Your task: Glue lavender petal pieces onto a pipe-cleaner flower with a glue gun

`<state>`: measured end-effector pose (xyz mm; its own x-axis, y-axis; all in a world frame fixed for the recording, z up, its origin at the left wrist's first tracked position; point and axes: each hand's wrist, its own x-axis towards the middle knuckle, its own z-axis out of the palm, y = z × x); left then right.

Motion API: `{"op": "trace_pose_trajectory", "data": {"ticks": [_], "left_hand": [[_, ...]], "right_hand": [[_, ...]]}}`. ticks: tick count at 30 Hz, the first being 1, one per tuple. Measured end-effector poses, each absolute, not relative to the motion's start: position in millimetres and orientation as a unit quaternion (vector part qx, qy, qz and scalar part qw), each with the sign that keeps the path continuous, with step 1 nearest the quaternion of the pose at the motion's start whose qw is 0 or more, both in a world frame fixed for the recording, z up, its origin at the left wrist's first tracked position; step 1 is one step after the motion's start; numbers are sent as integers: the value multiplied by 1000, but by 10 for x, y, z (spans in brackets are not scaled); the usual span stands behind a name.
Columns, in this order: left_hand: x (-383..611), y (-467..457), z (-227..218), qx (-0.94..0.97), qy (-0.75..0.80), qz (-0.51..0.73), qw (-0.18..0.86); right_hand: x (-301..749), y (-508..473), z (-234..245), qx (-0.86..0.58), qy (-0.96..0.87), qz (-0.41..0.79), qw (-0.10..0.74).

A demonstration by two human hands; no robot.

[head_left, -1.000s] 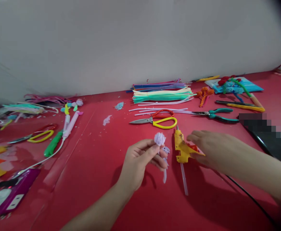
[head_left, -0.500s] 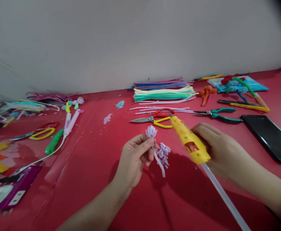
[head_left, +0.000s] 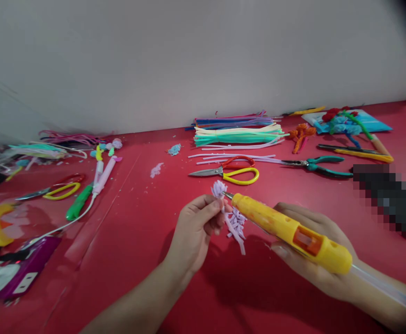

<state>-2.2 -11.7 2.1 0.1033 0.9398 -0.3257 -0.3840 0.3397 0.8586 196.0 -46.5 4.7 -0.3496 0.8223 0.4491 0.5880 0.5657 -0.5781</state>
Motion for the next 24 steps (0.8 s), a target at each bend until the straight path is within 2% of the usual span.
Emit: {"op": "trace_pose_trajectory", "data": {"ticks": [24], "left_hand": [[3,-127,52,285,405,494,715]], "right_hand": [[1957,-424,-17,-406,-823,157,366]]}}
